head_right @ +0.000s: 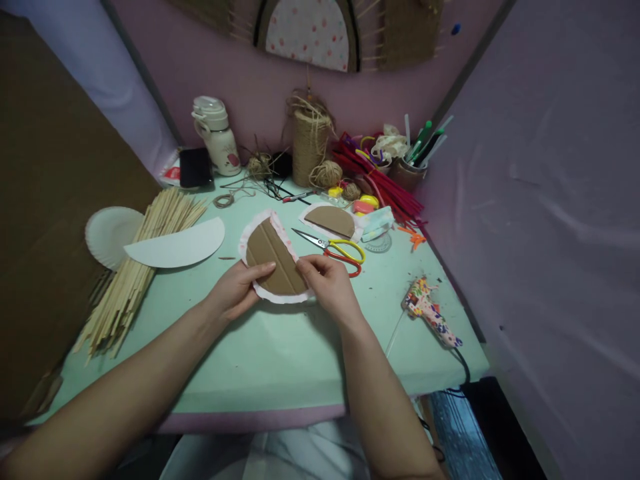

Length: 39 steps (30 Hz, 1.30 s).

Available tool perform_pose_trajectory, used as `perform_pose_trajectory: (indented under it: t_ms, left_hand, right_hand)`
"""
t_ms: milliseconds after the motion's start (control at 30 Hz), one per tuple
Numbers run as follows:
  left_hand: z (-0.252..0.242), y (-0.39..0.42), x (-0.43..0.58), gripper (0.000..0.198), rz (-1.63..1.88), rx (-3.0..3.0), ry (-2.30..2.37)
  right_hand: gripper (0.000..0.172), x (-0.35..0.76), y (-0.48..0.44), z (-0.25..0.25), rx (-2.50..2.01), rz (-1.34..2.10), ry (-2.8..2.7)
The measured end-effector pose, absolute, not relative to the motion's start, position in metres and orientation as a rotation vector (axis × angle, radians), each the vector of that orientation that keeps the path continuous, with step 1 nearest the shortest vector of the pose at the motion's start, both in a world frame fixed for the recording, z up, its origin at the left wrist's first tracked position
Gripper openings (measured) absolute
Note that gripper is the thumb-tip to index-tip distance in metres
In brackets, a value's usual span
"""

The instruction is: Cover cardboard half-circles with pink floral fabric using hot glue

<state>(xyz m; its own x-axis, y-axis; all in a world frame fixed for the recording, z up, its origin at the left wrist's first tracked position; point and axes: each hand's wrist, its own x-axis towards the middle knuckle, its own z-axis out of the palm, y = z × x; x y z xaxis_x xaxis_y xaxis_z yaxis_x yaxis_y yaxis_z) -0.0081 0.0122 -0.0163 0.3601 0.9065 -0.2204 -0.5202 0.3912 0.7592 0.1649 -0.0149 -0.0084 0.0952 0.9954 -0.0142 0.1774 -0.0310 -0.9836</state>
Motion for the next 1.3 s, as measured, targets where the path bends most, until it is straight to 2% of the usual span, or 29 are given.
perform_pose_trajectory:
  t_ms: [367, 800, 933, 1033, 1300]
  left_hand:
    - [-0.017, 0.007, -0.006, 0.042, 0.918, 0.706, 0.678]
    - [-0.024, 0.005, -0.004, 0.048, 0.854, 0.776, 0.688]
    - [-0.026, 0.002, -0.004, 0.043, 0.816, 0.902, 0.721]
    - [-0.027, 0.001, -0.005, 0.038, 0.77, 1.063, 0.75]
    - [-0.025, 0.0, -0.006, 0.036, 0.675, 1.203, 0.745]
  right_hand:
    - [0.028, 0.163, -0.014, -0.012, -1.386, 1.007, -1.175]
    - [0.02, 0.164, -0.014, -0.009, -1.306, 1.068, -1.121]
    - [0.02, 0.166, -0.014, -0.01, -1.232, 1.083, -1.112]
    - [0.013, 0.167, -0.014, -0.007, -1.195, 1.013, -1.101]
    - [0.015, 0.17, -0.016, -0.002, -1.142, 1.052, -1.087]
